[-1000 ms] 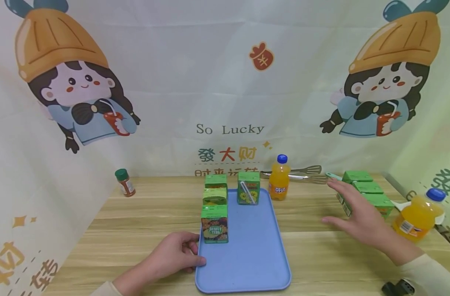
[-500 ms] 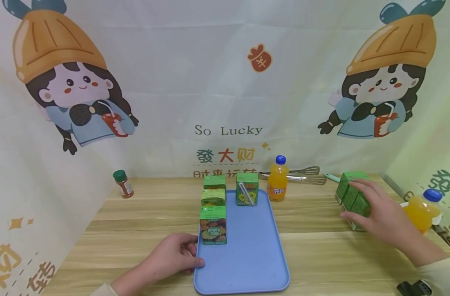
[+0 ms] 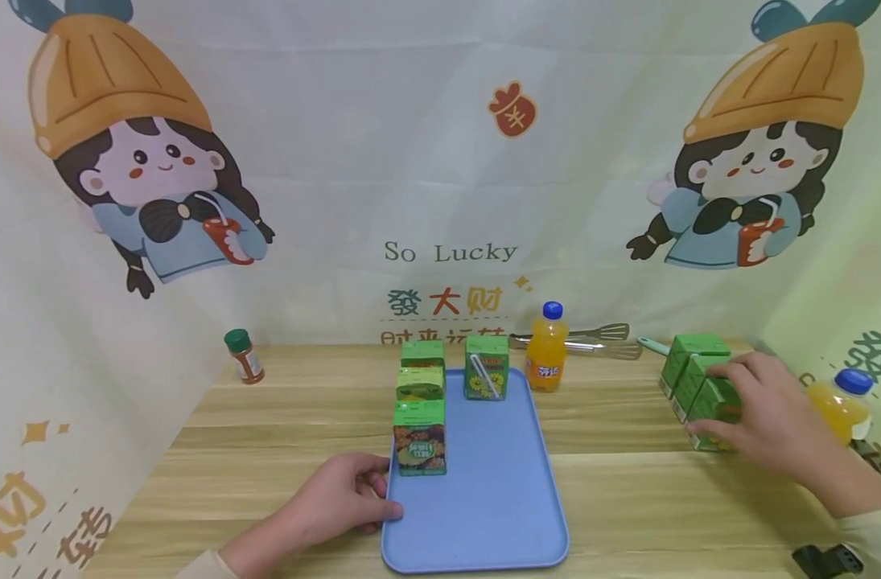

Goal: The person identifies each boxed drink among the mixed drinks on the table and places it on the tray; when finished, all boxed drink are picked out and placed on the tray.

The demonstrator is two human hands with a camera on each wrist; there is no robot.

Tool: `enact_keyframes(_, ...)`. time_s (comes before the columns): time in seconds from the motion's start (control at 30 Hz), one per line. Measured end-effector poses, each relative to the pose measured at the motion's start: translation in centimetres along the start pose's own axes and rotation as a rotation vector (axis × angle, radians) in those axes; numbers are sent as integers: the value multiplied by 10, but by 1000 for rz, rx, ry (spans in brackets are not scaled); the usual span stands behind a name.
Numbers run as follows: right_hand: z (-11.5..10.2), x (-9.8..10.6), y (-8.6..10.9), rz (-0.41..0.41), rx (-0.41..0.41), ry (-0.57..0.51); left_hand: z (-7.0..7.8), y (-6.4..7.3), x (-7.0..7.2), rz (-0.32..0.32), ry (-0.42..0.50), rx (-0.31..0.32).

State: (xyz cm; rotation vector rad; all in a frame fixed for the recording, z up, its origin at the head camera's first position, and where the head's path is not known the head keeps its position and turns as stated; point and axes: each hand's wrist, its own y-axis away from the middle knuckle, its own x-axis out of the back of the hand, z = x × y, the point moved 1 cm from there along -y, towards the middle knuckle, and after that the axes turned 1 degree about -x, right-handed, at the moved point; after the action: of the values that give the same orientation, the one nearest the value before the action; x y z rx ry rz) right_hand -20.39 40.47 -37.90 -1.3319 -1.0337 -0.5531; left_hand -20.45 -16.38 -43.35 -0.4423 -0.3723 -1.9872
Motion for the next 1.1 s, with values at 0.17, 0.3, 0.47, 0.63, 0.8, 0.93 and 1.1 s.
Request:
enact_keyframes(0.17,1,5,0,-96,-50,18,0,1,1,-3,-4,5)
enact_keyframes(0.3,0,7,0,-123,-44,14,0,1,1,1,-11,9)
enact_keyframes(0.47,3,7,1,-88,15,14,0,0,1,1,-10,4)
enact_keyframes(0.63,6,7,2,-58,53,14,0,0,1,-1,-6,-1)
enact_keyframes(0.8,7,7,3,-53,70,15,0,0,0,2,-7,2)
enact_keyframes(0.93,6,9,3,-72,58,9,1,1,0,2,-10,5)
enact_keyframes(1.1,5,15,3,-139,10,-14,2,0,1,-4,-8,4)
